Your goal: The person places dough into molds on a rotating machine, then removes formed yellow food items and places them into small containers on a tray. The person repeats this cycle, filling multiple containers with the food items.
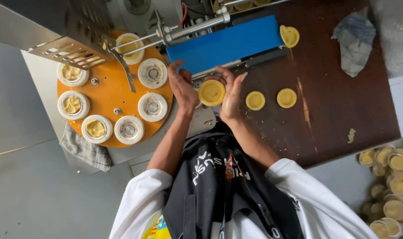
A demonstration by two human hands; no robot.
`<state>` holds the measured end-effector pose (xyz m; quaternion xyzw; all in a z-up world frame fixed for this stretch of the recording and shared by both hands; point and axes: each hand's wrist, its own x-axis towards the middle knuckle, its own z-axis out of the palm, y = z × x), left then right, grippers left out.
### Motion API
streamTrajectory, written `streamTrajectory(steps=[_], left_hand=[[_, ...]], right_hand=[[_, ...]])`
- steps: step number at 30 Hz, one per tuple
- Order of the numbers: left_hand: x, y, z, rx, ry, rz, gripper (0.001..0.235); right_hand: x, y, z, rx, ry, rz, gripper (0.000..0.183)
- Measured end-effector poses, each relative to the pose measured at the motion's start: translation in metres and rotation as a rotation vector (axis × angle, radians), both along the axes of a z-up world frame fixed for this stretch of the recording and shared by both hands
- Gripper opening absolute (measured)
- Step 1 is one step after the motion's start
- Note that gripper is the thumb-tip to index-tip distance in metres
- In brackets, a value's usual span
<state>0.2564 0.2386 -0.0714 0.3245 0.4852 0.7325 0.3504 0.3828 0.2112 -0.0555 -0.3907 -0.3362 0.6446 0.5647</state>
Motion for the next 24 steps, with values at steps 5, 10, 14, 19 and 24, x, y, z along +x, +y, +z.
streamTrajectory(steps=[5, 10, 14, 19, 24], left_hand=[[0.01, -0.052, 0.039, -0.027, 0.209, -0.418, 0.073], [0.011, -0.042, 0.041, 0.102, 0.264, -0.697, 0.093], [0.009, -0.024, 0.01, 0.09, 0.424, -0.285, 0.083], [0.027, -0.05, 0.029, -0.149, 0.203, -0.198, 0.064], [0.029, -0.056, 0.011, 0.066, 0.256, -0.65, 0.097]], right_hand=[[-0.001, -0.013, 0.002, 0.233, -0.184, -0.114, 0.085], [0.011, -0.007, 0.008, 0.153, -0.039, -0.124, 0.08], [0.016, -0.009, 0.014, 0.036, 0.004, 0.039, 0.095], [0.025, -0.016, -0.004, -0.024, 0.019, -0.057, 0.094], [0.026, -0.03, -0.008, 0.127, -0.216, -0.17, 0.089]])
